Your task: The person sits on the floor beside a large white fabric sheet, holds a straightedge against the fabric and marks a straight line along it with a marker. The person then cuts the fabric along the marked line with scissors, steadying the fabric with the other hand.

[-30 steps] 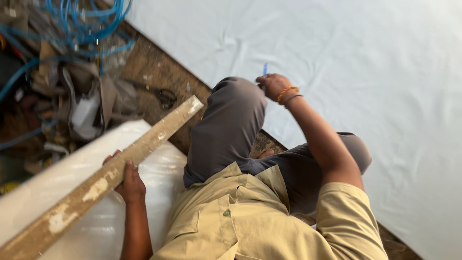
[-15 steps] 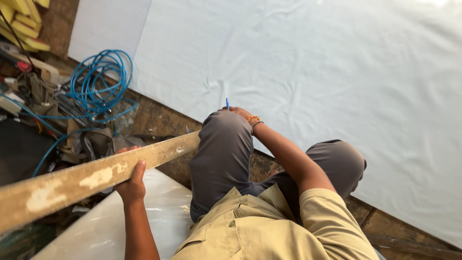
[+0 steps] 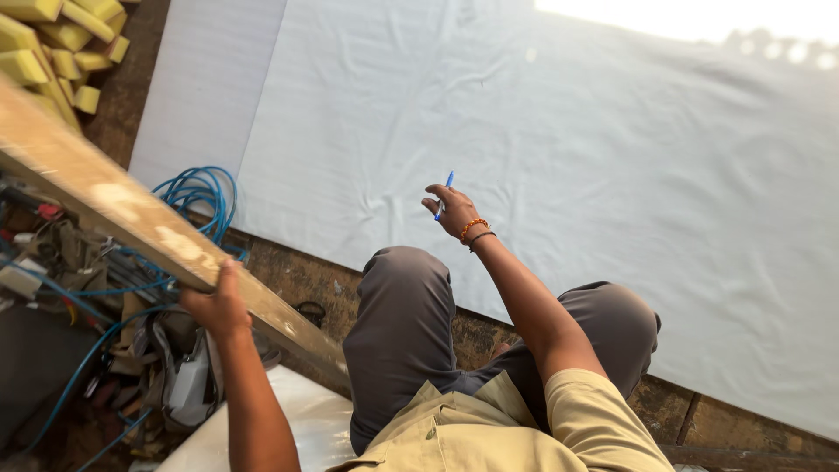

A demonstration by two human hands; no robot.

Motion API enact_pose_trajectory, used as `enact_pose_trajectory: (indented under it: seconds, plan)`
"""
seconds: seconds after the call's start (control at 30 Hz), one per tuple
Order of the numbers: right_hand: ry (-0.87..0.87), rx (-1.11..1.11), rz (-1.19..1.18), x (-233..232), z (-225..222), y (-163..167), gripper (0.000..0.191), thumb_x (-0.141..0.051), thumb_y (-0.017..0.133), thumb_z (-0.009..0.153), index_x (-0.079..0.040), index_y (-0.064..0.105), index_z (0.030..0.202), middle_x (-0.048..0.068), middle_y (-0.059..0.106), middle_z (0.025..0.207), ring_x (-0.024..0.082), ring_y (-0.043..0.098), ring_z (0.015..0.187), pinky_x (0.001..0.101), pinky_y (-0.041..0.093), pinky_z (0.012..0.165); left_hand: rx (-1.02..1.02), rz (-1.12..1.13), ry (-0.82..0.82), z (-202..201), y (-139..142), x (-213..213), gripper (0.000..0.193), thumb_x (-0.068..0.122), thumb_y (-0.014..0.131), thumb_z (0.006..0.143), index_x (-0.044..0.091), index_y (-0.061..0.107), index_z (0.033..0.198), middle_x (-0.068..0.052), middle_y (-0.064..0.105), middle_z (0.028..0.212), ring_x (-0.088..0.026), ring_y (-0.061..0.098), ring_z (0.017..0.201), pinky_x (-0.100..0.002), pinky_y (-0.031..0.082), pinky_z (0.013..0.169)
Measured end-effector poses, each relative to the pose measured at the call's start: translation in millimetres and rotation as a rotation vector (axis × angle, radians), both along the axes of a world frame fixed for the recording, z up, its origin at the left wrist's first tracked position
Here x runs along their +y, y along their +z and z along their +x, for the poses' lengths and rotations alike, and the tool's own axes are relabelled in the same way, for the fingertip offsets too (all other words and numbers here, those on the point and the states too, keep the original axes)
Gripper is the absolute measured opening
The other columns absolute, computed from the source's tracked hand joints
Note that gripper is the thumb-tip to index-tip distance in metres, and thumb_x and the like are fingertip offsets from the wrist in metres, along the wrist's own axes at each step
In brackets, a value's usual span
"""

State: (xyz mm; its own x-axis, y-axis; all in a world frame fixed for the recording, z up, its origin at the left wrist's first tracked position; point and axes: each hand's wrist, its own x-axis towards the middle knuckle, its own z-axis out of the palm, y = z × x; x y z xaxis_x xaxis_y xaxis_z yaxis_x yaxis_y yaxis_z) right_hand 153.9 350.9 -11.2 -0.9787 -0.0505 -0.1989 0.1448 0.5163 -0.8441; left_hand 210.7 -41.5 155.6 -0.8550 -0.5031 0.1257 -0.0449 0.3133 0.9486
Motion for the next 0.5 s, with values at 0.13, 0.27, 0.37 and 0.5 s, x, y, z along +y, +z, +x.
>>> enact_pose_trajectory:
  seconds: [0.13,0.27,0.37,0.5]
  plan:
    - [-0.12,0.108,-0.031,10,-5,-12,0.034,-0.035,0.068,0.098,-0.009,0.069,0.119,0.015,0.074,0.113,0.032,0.071,0.101,0.0414,0.056,0.089,-0.141,-0.252,-0.14,-15,-34,23,0.038,0.012,0.075,0.092,-0.007,0.064,0.123,-0.02,0.072,0.113,-0.027,0.073,0.097,-0.04,0.06,0.087]
    - [-0.194,0.146,-0.092,13,-13,-10,0.033,-0.034,0.067,0.099,-0.008,0.068,0.119,0.014,0.075,0.112,0.027,0.074,0.098,0.0387,0.058,0.086,-0.344,-0.292,-0.295,-49,-63,66,0.03,0.021,0.069,0.087,0.002,0.069,0.11,-0.013,0.074,0.09,-0.021,0.071,0.071,-0.039,0.06,0.066]
    - [-0.257,0.171,-0.116,13,-18,-5,0.032,-0.034,0.067,0.099,-0.008,0.068,0.118,0.012,0.075,0.115,0.025,0.074,0.097,0.0375,0.059,0.085,-0.459,-0.254,-0.399,-78,-86,104,0.028,0.021,0.07,0.084,0.004,0.07,0.107,-0.012,0.073,0.083,-0.02,0.07,0.067,-0.039,0.058,0.064]
    - [-0.327,0.133,-0.074,15,-17,2,0.032,-0.034,0.067,0.099,-0.008,0.068,0.119,0.011,0.076,0.115,0.025,0.073,0.095,0.0372,0.058,0.085,-0.426,-0.29,-0.535,-97,-122,142,0.03,0.02,0.071,0.08,0.002,0.07,0.105,-0.016,0.073,0.091,-0.029,0.071,0.082,-0.042,0.057,0.075]
